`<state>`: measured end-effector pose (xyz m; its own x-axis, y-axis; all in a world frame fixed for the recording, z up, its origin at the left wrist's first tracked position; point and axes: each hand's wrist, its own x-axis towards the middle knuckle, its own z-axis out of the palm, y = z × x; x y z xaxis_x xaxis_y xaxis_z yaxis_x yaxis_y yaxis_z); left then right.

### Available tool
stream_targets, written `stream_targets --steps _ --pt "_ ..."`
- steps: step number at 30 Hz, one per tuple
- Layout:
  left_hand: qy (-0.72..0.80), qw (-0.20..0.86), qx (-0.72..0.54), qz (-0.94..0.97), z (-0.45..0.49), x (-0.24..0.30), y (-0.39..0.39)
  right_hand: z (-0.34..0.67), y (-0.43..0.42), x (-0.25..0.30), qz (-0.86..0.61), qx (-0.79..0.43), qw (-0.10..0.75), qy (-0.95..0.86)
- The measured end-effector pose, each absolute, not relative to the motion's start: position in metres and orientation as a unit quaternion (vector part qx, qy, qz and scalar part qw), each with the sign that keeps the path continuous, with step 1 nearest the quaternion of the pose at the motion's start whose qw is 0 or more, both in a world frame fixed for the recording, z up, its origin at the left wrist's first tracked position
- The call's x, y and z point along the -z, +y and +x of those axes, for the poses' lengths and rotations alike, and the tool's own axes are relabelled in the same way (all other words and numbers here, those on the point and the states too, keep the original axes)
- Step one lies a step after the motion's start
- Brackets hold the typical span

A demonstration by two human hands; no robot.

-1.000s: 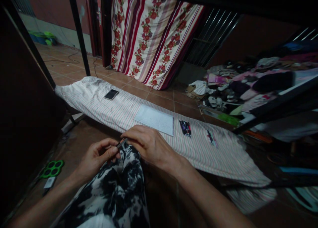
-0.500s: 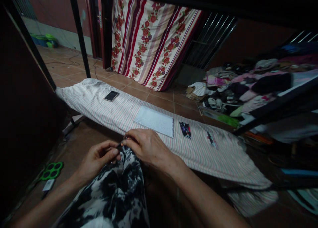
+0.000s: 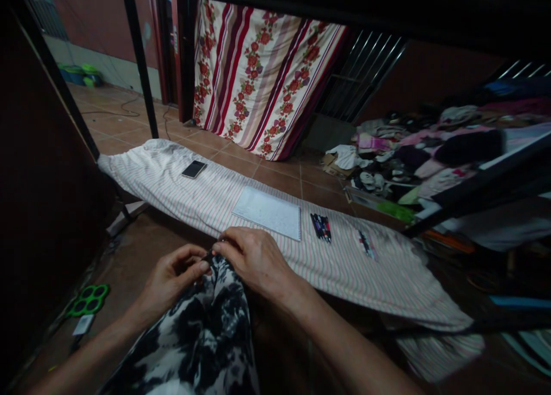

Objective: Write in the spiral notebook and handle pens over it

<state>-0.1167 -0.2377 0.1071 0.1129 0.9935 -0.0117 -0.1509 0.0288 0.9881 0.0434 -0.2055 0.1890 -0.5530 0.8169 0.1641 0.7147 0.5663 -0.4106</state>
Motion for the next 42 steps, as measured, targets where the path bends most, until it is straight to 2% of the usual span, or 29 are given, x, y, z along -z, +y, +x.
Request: stream_targets --steps 11,18,23,28,35,42 --pt "0.393 0.618 -0.5 0.463 -0.114 -0.118 -0.238 0.045 -0.208 -0.195 -0.451 -0.226 0.258 -0.824" --pt "0.244 0.784 -0.426 0.381 -0.135 -0.134 -0.237 0.051 -0.206 -0.192 -0.493 -0.36 0.322 -0.723" --pt "0.22 0.824 -0.398 0.337 -0.147 -0.134 -0.24 0.051 -0.216 -0.184 -0.511 -0.435 0.393 -0.628" --pt "0.234 0.804 -0.402 0.371 -0.147 -0.138 -0.252 0.052 -0.228 -0.181 -0.5 -0.464 0.426 -0.594" --pt "0.334 0.696 -0.421 0.475 -0.144 -0.139 -0.263 0.046 -0.245 -0.192 -0.473 -0.439 0.401 -0.65" --pt "0.297 0.709 -0.44 0.464 -0.146 -0.133 -0.268 0.037 -0.249 -0.196 -0.425 -0.437 0.394 -0.688"
